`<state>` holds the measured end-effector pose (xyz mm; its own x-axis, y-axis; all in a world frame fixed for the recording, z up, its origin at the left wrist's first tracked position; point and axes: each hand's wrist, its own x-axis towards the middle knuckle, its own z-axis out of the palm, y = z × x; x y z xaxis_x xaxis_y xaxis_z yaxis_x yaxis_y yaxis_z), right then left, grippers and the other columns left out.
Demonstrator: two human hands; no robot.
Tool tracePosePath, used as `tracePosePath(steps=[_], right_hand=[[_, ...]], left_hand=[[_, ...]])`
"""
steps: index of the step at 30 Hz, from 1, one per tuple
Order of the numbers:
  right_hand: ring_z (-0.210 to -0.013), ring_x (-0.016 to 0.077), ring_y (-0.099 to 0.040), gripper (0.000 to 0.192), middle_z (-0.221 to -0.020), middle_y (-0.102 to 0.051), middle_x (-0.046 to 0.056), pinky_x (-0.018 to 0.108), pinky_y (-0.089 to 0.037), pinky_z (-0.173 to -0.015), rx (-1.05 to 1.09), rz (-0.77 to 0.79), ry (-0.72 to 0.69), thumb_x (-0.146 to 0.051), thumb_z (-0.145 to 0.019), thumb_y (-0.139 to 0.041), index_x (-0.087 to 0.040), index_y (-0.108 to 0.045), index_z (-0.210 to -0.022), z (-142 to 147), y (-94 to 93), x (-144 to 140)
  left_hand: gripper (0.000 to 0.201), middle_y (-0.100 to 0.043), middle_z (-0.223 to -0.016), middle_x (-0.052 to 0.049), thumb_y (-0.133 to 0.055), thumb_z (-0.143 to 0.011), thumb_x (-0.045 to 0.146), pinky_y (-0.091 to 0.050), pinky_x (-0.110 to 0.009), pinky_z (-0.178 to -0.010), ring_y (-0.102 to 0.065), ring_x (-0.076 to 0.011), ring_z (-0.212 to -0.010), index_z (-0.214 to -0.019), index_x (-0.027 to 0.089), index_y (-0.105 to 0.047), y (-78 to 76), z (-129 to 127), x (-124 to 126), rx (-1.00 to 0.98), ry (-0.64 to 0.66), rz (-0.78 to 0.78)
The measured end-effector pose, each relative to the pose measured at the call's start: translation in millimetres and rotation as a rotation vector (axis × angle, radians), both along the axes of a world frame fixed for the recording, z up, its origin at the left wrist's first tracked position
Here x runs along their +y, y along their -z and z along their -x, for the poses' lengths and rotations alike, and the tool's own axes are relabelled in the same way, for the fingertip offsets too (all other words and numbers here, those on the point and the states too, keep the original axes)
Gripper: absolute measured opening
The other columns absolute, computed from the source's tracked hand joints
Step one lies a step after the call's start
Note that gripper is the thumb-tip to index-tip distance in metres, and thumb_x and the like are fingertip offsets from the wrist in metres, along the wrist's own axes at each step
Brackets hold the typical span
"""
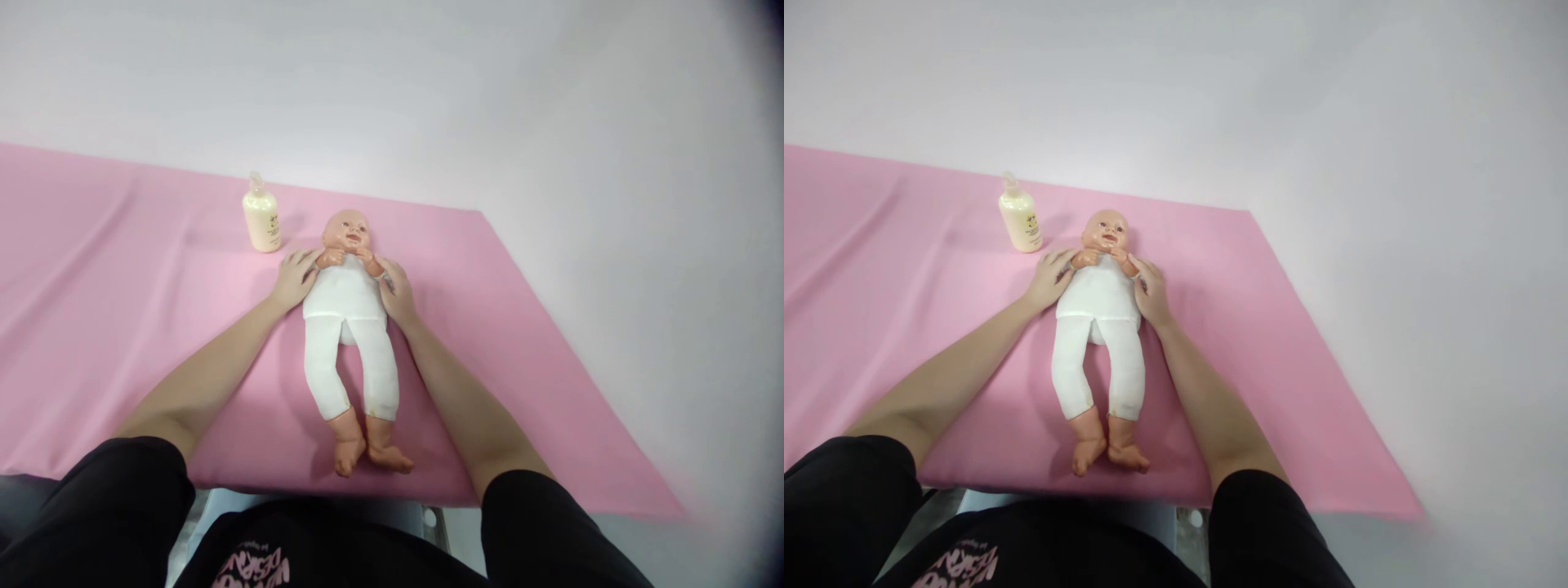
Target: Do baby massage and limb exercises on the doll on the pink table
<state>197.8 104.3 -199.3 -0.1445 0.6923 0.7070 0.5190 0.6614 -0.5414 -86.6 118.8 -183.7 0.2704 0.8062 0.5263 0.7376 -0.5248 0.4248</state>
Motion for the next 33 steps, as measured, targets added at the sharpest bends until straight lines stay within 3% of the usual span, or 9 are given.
tracePosePath(steps=[13, 19, 26, 29, 33], right_hand=[[-0.133, 0.0253, -0.061, 0.042, -0.141, -0.067, 0.008, 0.05, -0.045, -0.121, 0.053, 0.031, -0.018, -0.037, -0.102, -0.046, -0.027, -0.064, -0.139, 0, 0.3, 1], [-0.134, 0.0263, -0.059, 0.045, -0.142, -0.066, 0.01, 0.052, -0.044, -0.121, 0.093, 0.052, 0.031, -0.045, -0.102, -0.047, -0.026, -0.058, -0.141, 0, 0.9, -2], [-0.145, 0.0271, -0.051, 0.06, -0.158, -0.045, 0.018, 0.057, -0.046, -0.118, 0.387, -0.034, 0.174, -0.044, -0.102, -0.043, -0.024, -0.027, -0.157, -11, 10.5, 8], [-0.145, 0.0258, -0.052, 0.064, -0.159, -0.042, 0.019, 0.058, -0.051, -0.112, 0.482, -0.066, 0.248, -0.036, -0.099, -0.039, -0.024, -0.017, -0.159, -24, 23.9, 22], [-0.135, 0.0267, -0.059, 0.069, -0.154, -0.045, 0.019, 0.059, -0.057, -0.103, 0.591, 0.002, 0.336, -0.033, -0.094, -0.037, -0.024, -0.016, -0.16, -44, 46.8, 41]], left_hand=[[0.049, -0.064, -0.141, -0.012, -0.048, -0.097, 0.027, -0.039, -0.051, -0.116, -0.055, -0.03, -0.13, -0.144, 0.023, -0.062, -1.8, 0, 1, -0.032, 0.026, 0.006], [0.044, -0.066, -0.136, -0.013, -0.05, -0.099, 0.034, -0.04, -0.051, -0.117, -0.057, -0.03, -0.128, -0.138, 0.022, -0.065, -0.5, 2, 3, -0.138, 0.03, -0.039], [0.059, -0.05, -0.152, -0.017, -0.038, -0.105, 0.058, -0.04, -0.046, -0.12, -0.05, -0.0265, -0.141, -0.154, 0.025, -0.036, 7.9, 12, 8, -0.503, -0.072, -0.107], [0.055, -0.046, -0.155, -0.015, -0.031, -0.108, 0.053, -0.044, -0.044, -0.118, -0.05, -0.0237, -0.142, -0.157, 0.03, -0.024, 18.5, 19, 21, -0.679, -0.179, -0.048], [0.045, -0.05, -0.152, -0.013, -0.03, -0.109, 0.037, -0.048, -0.042, -0.117, -0.056, -0.0202, -0.138, -0.153, 0.032, -0.024, 29.1, 27, 39, -0.956, -0.311, 0.1]])
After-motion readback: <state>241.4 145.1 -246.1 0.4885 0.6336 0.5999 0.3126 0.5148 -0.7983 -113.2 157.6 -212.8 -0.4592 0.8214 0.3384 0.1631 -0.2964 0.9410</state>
